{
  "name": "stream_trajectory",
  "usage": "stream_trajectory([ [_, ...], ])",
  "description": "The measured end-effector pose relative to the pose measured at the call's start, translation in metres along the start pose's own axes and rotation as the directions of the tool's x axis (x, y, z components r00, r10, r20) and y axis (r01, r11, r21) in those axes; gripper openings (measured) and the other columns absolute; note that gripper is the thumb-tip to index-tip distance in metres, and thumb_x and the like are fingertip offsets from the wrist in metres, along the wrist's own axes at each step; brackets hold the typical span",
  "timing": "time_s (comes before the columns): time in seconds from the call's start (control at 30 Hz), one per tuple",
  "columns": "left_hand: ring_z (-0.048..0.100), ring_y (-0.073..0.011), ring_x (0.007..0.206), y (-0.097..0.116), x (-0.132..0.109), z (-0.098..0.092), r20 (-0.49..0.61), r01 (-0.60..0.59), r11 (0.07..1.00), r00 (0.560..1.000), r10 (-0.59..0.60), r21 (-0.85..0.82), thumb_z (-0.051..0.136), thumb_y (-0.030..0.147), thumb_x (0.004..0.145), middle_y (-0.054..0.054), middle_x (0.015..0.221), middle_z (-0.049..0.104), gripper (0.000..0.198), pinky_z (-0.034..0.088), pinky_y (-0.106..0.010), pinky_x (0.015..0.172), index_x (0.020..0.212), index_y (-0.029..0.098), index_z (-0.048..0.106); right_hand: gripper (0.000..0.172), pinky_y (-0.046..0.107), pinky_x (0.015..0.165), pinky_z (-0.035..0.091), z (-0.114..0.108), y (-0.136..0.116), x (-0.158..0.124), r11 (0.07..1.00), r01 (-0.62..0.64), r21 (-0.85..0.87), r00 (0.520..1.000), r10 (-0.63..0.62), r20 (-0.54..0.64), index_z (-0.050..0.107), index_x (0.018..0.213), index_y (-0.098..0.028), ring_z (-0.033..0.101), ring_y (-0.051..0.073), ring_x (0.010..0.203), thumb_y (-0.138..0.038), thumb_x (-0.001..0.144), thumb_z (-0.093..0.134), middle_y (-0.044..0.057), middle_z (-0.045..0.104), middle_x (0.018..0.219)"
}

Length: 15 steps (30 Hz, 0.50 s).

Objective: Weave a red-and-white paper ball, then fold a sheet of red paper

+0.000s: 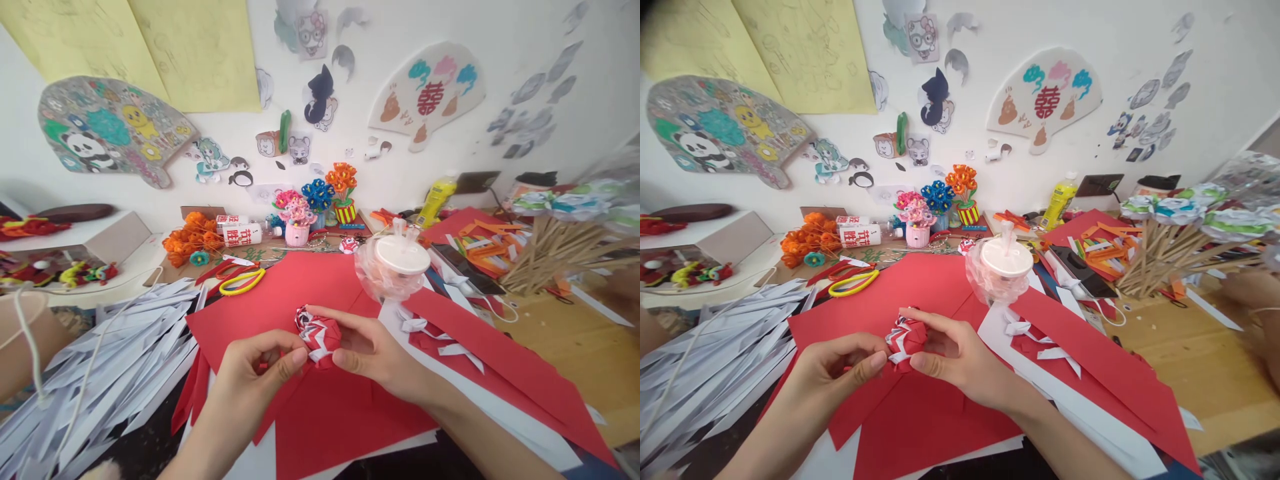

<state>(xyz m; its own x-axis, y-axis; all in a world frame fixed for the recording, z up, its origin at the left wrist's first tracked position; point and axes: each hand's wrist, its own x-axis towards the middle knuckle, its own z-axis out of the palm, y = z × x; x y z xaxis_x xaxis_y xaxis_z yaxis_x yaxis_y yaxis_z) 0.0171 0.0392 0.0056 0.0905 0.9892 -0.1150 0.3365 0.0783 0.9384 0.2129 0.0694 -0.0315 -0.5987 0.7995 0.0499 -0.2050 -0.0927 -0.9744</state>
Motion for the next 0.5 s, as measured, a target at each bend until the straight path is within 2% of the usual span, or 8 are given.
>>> stream_trajectory([
  [0.17, 0.034, -0.0095, 0.048, -0.0009, 0.0004, 0.0016, -0.065, -0.003, 1.0, 0.998, 0.003, 0.003, 0.07, 0.044, 0.071, 0.005, 0.049, 0.043, 0.024, 0.026, -0.021, 0.046, 0.067, 0.02, 0.072, 0.058, 0.047, 0.103, 0.042, -0.0002, -0.0009, 0.0, 1.0, 0.001, -0.011, 1.0, -0.001, 0.011, 0.05, 0.135, -0.026, 0.053, 0.025, 0.12, -0.039, 0.082, 0.069, 0.007, 0.063, 0.116],
  [0.23, 0.031, -0.0087, 0.047, -0.0017, 0.0009, 0.0018, -0.06, 0.006, 1.0, 0.998, -0.006, 0.003, 0.071, 0.045, 0.069, 0.005, 0.047, 0.04, 0.025, 0.023, -0.021, 0.045, 0.066, 0.02, 0.072, 0.057, 0.047, 0.103, 0.041, 0.0002, -0.001, -0.0002, 1.0, 0.004, -0.009, 1.0, -0.004, 0.014, 0.05, 0.134, -0.026, 0.053, 0.025, 0.121, -0.038, 0.082, 0.069, 0.006, 0.063, 0.114],
  [0.37, 0.035, -0.0089, 0.046, -0.0052, 0.0013, 0.0029, -0.05, 0.021, 1.0, 0.999, -0.021, 0.0, 0.073, 0.046, 0.067, 0.004, 0.048, 0.049, 0.027, 0.028, -0.022, 0.045, 0.067, 0.019, 0.073, 0.055, 0.046, 0.105, 0.039, 0.0007, -0.001, -0.0012, 1.0, 0.011, 0.0, 1.0, -0.011, 0.022, 0.05, 0.134, -0.027, 0.052, 0.025, 0.122, -0.036, 0.083, 0.069, 0.006, 0.064, 0.116],
  [0.5, 0.044, -0.0122, 0.051, -0.0063, -0.0007, 0.0063, -0.091, -0.04, 0.999, 0.995, 0.038, -0.017, 0.073, 0.043, 0.067, -0.001, 0.056, 0.062, 0.022, 0.035, -0.024, 0.048, 0.067, 0.021, 0.075, 0.054, 0.045, 0.106, 0.039, 0.0003, -0.0016, -0.002, 1.0, 0.014, -0.005, 1.0, -0.014, 0.018, 0.051, 0.134, -0.027, 0.052, 0.024, 0.123, -0.033, 0.083, 0.069, 0.007, 0.061, 0.125],
])
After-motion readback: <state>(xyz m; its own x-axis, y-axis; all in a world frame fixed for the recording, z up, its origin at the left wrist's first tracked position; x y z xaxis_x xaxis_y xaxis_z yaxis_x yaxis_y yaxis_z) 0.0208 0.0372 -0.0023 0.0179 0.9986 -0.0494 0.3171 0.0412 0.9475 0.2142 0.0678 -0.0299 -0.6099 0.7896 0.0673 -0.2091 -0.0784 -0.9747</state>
